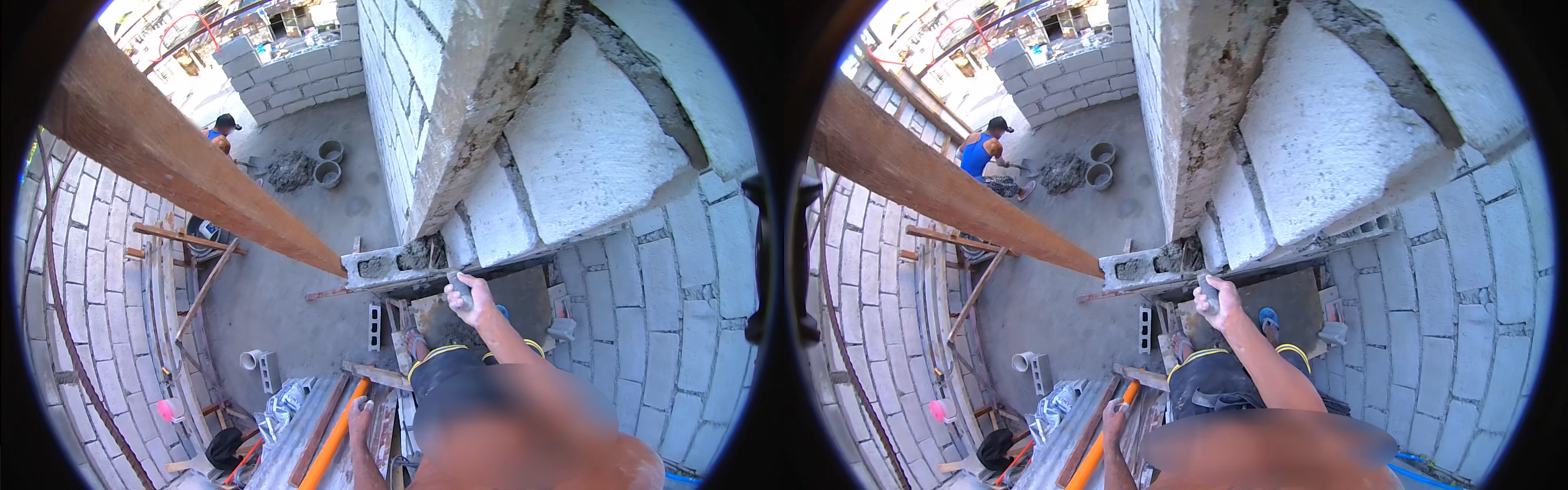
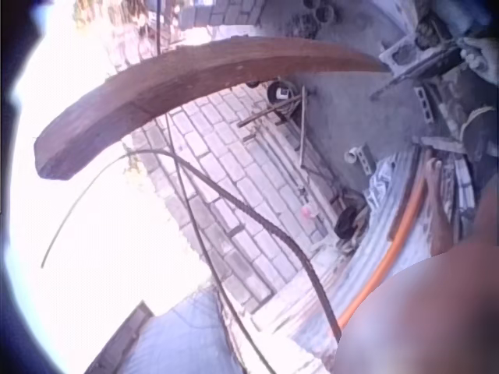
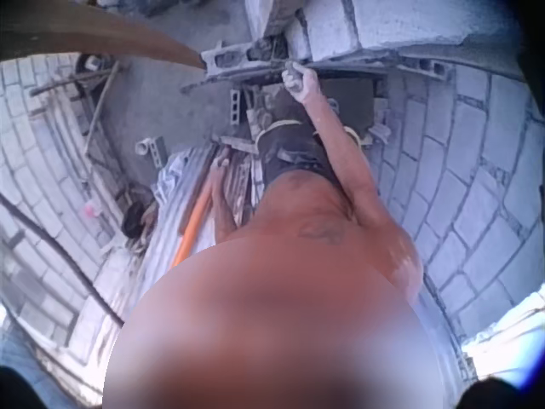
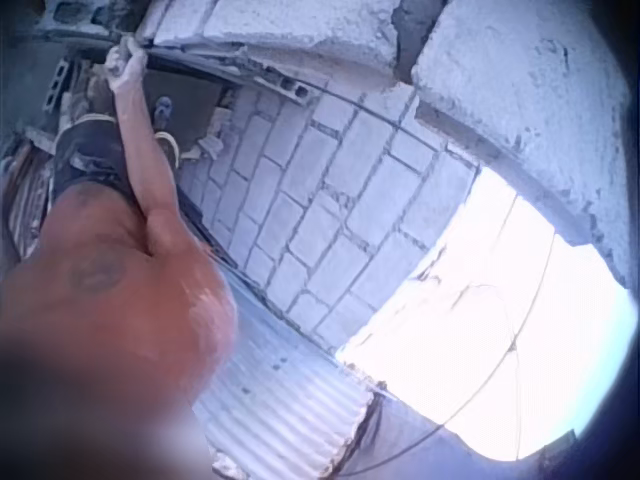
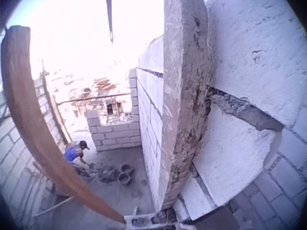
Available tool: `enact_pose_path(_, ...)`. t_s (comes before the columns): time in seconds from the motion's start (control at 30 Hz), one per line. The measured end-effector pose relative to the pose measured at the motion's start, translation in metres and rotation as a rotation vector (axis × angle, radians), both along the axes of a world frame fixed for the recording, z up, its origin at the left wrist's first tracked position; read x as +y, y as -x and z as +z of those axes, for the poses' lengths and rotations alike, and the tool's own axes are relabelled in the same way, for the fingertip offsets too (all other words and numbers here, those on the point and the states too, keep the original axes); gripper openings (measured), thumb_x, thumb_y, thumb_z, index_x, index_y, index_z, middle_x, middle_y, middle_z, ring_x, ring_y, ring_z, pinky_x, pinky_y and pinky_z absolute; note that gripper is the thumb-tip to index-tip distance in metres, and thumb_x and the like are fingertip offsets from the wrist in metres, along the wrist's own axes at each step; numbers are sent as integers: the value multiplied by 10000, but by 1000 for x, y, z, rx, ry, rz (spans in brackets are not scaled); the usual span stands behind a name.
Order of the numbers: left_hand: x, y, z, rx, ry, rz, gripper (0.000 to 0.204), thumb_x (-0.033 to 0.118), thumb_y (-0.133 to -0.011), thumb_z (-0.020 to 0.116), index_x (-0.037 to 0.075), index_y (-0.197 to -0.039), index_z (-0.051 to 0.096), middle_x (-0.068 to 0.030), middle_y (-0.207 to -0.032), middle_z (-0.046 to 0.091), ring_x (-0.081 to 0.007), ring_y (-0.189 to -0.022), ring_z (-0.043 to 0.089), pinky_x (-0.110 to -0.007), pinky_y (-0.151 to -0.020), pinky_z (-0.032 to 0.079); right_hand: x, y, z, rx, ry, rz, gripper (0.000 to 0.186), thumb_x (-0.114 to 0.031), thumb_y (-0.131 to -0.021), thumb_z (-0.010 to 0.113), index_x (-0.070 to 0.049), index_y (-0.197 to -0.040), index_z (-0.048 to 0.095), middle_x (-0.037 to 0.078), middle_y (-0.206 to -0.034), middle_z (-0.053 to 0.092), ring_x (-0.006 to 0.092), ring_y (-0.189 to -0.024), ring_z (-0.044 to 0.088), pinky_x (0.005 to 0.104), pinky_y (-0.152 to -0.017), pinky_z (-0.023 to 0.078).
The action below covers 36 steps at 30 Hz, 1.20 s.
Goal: The person scoops wet cement from a wooden board with a trowel and applies it to the joints of a partially built concrete block wall. They repeatedly smooth the mortar between blocks and along the wall surface. Another person is visible in the background mixing cement with a shovel.
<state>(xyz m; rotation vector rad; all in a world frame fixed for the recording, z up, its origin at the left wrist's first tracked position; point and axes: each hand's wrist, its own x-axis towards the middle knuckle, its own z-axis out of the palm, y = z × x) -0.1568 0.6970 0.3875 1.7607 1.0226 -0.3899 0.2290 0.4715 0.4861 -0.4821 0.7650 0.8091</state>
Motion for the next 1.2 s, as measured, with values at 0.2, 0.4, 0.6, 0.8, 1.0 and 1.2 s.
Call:
enact_pose_path(0.2,8,-4,-8,-192,73,112,358,197,-829,660,-8,-1117,603,-123,-938,651,-212,-858,619,-341,-798,488,3,-1,-36,-50,-58,-146,186,-241,-924,514,-88,-980,423,120,-779,506,156,-567,484,249,-440,408)
enact_pose_path(0.4,11,5,-20,-54,-35,19,334,185,-819,662,12,-1101,621,-143,-932,659,-229,-861,620,-343,-806,482,-1,5,-19,101,-53,-51,160,-248,-924,507,-96,-958,472,114,-777,506,142,-558,479,240,-443,411)
enact_pose_path(0.6,10,-5,-5,-85,9,-56,383,227,-829,654,6,-1138,599,-160,-978,656,-248,-930,625,-351,-840,476,9,-5,-27,18,60,-73,178,-253,-908,522,-89,-927,457,108,-720,518,166,-513,485,284,-425,404)
enact_pose_path(0.8,17,4,9,-99,10,84,409,228,-841,642,-16,-1163,575,-172,-995,648,-249,-950,614,-361,-847,474,10,30,-12,261,-225,-320,199,-249,-950,449,-59,-999,478,127,-798,507,153,-569,494,260,-470,436)
enact_pose_path(1.0,14,21,-17,-104,-58,-64,341,185,-851,629,-30,-1114,602,-122,-935,652,-194,-844,625,-318,-761,496,27,-6,-2,183,4,-359,197,-243,-937,472,-48,-905,467,100,-703,486,184,-535,505,295,-470,473)
enact_pose_path(1.2,13,2,-6,-130,47,93,343,183,-846,635,-16,-1123,600,-164,-993,657,-250,-939,625,-339,-855,469,36,-19,-41,234,-209,-529,213,-258,-961,432,-47,-944,460,100,-721,473,209,-593,519,319,-500,494)
